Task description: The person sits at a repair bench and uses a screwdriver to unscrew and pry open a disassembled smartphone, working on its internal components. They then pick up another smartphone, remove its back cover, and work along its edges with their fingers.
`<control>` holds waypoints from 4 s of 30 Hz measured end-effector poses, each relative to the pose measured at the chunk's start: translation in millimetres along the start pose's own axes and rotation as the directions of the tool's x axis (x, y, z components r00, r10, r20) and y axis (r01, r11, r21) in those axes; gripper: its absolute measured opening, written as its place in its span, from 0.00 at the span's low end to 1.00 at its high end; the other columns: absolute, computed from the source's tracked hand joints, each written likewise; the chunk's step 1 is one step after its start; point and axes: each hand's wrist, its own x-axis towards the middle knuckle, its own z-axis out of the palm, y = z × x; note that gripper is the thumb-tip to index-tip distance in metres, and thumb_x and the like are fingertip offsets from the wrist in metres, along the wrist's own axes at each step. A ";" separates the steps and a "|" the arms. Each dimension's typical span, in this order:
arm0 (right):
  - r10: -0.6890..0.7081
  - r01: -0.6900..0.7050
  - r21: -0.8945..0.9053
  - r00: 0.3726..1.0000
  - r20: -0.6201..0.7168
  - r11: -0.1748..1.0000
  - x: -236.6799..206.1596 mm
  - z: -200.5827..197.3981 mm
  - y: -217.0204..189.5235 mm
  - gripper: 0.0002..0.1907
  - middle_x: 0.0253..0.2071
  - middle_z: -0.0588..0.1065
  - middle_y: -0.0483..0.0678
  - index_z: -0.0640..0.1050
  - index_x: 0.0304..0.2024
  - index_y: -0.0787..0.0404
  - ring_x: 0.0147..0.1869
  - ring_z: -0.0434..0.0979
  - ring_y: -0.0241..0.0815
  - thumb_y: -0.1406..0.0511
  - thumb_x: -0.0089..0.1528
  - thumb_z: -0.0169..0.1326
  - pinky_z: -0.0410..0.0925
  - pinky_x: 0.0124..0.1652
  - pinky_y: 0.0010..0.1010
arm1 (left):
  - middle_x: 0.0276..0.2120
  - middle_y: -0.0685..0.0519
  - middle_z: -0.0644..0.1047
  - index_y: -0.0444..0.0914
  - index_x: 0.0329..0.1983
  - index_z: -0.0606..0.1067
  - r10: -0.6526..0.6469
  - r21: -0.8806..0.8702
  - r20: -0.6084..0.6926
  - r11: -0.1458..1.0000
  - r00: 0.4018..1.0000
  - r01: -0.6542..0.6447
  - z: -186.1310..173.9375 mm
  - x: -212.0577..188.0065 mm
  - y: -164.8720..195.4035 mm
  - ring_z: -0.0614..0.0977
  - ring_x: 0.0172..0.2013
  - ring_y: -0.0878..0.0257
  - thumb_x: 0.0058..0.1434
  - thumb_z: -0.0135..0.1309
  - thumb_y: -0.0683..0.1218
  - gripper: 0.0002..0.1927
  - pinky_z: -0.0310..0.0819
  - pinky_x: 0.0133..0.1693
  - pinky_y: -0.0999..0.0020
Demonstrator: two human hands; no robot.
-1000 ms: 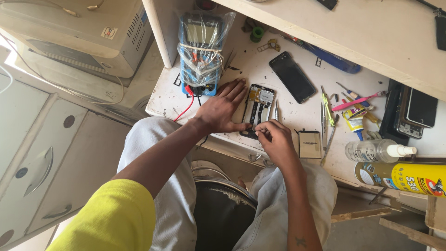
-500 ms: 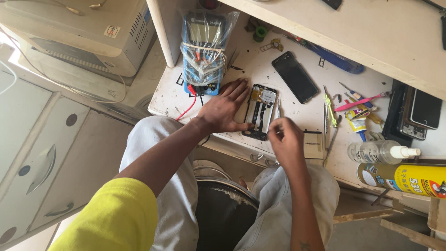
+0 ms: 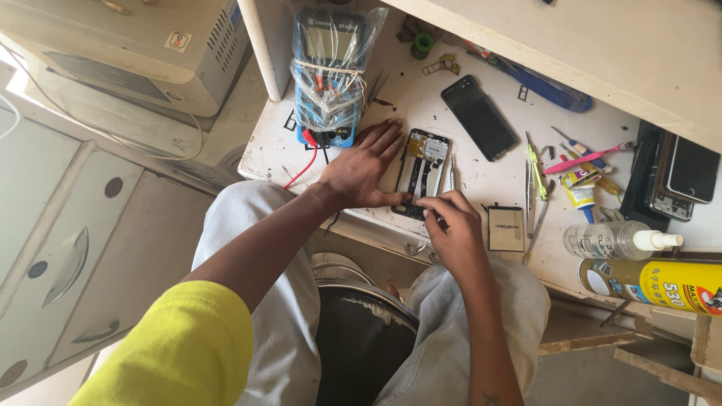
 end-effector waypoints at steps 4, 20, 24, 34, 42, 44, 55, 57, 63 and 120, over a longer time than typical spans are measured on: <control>-0.029 0.029 -0.003 1.000 0.000 1.000 0.4 2.5 0.0 0.10 0.38 0.75 0.50 0.82 0.45 0.62 0.35 0.79 0.42 0.73 0.62 0.58 0.71 0.35 0.32 | 0.73 0.35 0.55 0.28 0.73 0.56 0.002 0.000 -0.011 1.000 1.000 -0.002 -0.9 -0.5 0.5 0.55 0.73 0.41 0.55 0.55 0.74 0.58 0.51 0.70 0.53; -0.153 0.153 -0.093 0.988 0.002 0.984 -11.7 4.7 -2.9 0.13 0.42 0.76 0.53 0.82 0.47 0.66 0.43 0.81 0.48 0.75 0.60 0.58 0.73 0.42 0.37 | 0.73 0.35 0.55 0.28 0.73 0.56 0.011 0.002 -0.021 1.000 1.000 -0.011 0.7 -1.8 -0.6 0.55 0.73 0.42 0.55 0.54 0.75 0.58 0.51 0.70 0.53; -0.184 0.183 -0.133 0.983 0.004 0.974 -10.3 6.5 -3.4 0.14 0.42 0.75 0.54 0.83 0.48 0.66 0.43 0.80 0.50 0.75 0.59 0.58 0.72 0.42 0.38 | 0.73 0.35 0.56 0.28 0.73 0.56 0.011 0.004 -0.026 1.000 1.000 -0.010 0.4 -2.3 0.0 0.55 0.74 0.42 0.56 0.54 0.75 0.58 0.51 0.71 0.54; 0.035 -0.043 -0.052 0.990 -0.136 0.998 -9.3 -17.5 12.6 0.07 0.40 0.78 0.51 0.81 0.44 0.64 0.38 0.82 0.43 0.72 0.64 0.56 0.74 0.39 0.32 | 0.74 0.35 0.55 0.28 0.73 0.56 0.009 0.048 -0.001 0.999 1.000 -0.009 3.7 -0.7 -0.8 0.54 0.74 0.42 0.57 0.51 0.76 0.58 0.50 0.71 0.54; -0.101 0.026 -0.362 0.977 -0.190 0.932 -6.8 -5.5 54.0 0.11 0.32 0.74 0.55 0.74 0.34 0.66 0.36 0.76 0.53 0.70 0.56 0.65 0.69 0.38 0.45 | 0.75 0.34 0.52 0.25 0.75 0.53 0.025 0.022 0.010 0.999 1.000 -0.025 2.2 -2.0 1.1 0.52 0.75 0.41 0.59 0.44 0.80 0.62 0.49 0.71 0.55; -0.203 0.094 -0.421 0.954 -0.221 0.902 -4.7 -8.1 53.8 0.10 0.32 0.74 0.53 0.73 0.34 0.65 0.38 0.76 0.52 0.72 0.58 0.63 0.69 0.41 0.44 | 0.74 0.33 0.52 0.25 0.74 0.52 0.026 0.054 0.032 0.998 0.999 -0.028 0.7 -1.3 2.6 0.51 0.74 0.42 0.57 0.44 0.81 0.64 0.47 0.71 0.55; -0.059 0.163 0.279 0.936 -0.347 0.946 -5.6 -26.9 0.8 0.05 0.52 0.78 0.56 0.67 0.54 0.68 0.48 0.84 0.41 0.73 0.76 0.44 0.76 0.47 0.27 | 0.73 0.33 0.52 0.24 0.73 0.51 0.033 0.096 0.052 0.995 0.998 -0.038 -4.3 -0.1 5.9 0.53 0.73 0.40 0.53 0.46 0.82 0.67 0.46 0.71 0.54; -0.059 0.126 0.202 0.949 -0.310 0.971 -4.7 -23.5 -6.8 0.06 0.48 0.79 0.55 0.67 0.54 0.68 0.45 0.85 0.41 0.73 0.74 0.44 0.74 0.41 0.26 | 0.73 0.32 0.53 0.23 0.73 0.52 0.041 0.094 0.032 0.995 0.999 -0.044 -4.5 -0.5 5.9 0.53 0.73 0.39 0.54 0.47 0.81 0.66 0.46 0.71 0.54; -0.104 0.141 0.149 0.967 -0.232 0.979 -5.1 -16.3 -15.1 0.09 0.46 0.79 0.55 0.67 0.55 0.68 0.42 0.85 0.40 0.74 0.72 0.44 0.72 0.34 0.28 | 0.73 0.32 0.54 0.24 0.72 0.54 0.046 0.094 0.019 0.994 0.999 -0.048 -3.8 0.2 5.6 0.54 0.73 0.40 0.52 0.49 0.80 0.65 0.47 0.71 0.53; -0.154 0.242 -0.405 0.959 0.238 0.882 43.8 -38.4 -58.1 0.12 0.27 0.74 0.63 0.74 0.33 0.68 0.33 0.75 0.66 0.65 0.63 0.60 0.67 0.33 0.50 | 0.72 0.32 0.55 0.24 0.72 0.55 0.049 0.015 -0.014 0.999 0.999 -0.049 -2.5 -2.4 2.9 0.55 0.72 0.39 0.51 0.55 0.78 0.64 0.49 0.70 0.54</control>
